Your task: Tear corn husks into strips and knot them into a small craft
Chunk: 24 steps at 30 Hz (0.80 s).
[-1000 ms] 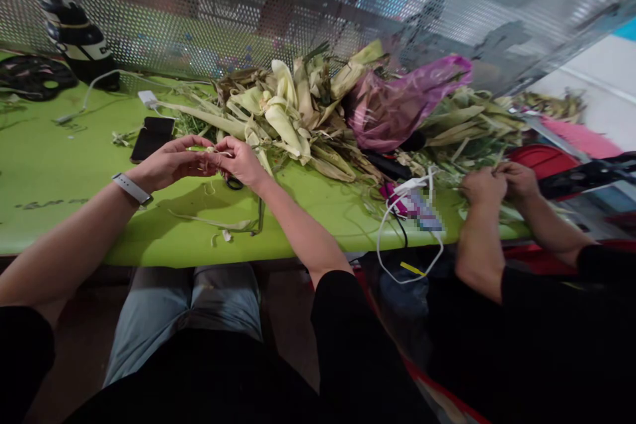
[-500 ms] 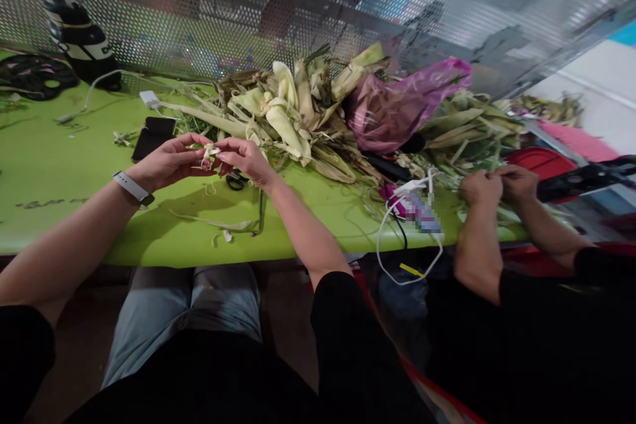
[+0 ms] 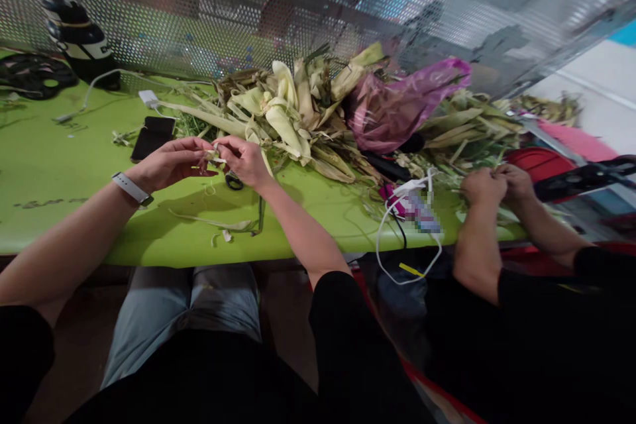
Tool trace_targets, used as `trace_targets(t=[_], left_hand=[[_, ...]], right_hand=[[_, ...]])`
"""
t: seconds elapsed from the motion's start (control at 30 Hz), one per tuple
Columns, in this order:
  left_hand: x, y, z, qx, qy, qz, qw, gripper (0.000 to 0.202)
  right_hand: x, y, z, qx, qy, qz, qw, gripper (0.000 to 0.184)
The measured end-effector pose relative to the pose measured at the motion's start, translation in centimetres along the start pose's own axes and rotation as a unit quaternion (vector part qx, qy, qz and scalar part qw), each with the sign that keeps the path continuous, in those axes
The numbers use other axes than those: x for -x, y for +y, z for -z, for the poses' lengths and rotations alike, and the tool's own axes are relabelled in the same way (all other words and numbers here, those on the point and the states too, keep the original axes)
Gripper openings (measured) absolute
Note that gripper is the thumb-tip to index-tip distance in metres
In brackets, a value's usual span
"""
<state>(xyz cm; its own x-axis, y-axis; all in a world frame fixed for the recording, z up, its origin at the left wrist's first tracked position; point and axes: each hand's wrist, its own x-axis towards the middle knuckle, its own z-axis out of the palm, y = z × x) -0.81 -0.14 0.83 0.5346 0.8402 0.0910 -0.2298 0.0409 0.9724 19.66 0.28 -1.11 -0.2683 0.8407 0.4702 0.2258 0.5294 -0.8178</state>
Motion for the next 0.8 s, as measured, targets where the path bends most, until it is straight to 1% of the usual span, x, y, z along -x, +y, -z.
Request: trace_targets(t=[0.13, 0.23, 0.3, 0.37, 0.47, 0.67, 0.73, 0.8], left_hand=[[-0.4, -0.7, 0.1, 0.016, 0.025, -0.02, 0.999, 0.024], [-0.6, -1.0, 0.0, 0.004, 0.025, -0.028, 0.999, 0.024], [-0.5, -0.9, -0.1, 0.0, 0.012, -0.012, 1.0, 0.024], [-0.4, -0.7, -0.1, 0.002, -0.013, 0.012, 1.0, 0.021], [-0.1, -0.3, -0.1, 0.001, -0.042, 0.038, 0.998, 0.021], [0.3, 0.2, -0.3, -0.042, -0.065, 0.055, 0.995, 0.022], [0.3, 0.1, -0.3, -0.047, -0.069, 0.053, 0.995, 0.024], [0.2, -0.2, -0.3, -0.037, -0.064, 0.051, 0.996, 0.024]], right_hand=[[0.1, 0.3, -0.3, 0.019, 0.011, 0.01, 1.0, 0.036], [0.2, 0.5, -0.3, 0.043, 0.015, 0.024, 0.999, 0.036], [0.3, 0.4, -0.3, 0.049, 0.014, 0.041, 0.998, 0.035], [0.3, 0.2, -0.2, 0.045, 0.007, 0.058, 0.997, 0.033], [0.2, -0.1, 0.1, 0.039, -0.005, 0.065, 0.997, 0.034], [-0.1, 0.1, 0.2, 0.054, -0.022, 0.063, 0.996, 0.038], [-0.2, 0.4, 0.0, 0.06, -0.019, 0.062, 0.996, 0.039], [-0.2, 0.7, 0.0, 0.057, -0.011, 0.048, 0.997, 0.037]])
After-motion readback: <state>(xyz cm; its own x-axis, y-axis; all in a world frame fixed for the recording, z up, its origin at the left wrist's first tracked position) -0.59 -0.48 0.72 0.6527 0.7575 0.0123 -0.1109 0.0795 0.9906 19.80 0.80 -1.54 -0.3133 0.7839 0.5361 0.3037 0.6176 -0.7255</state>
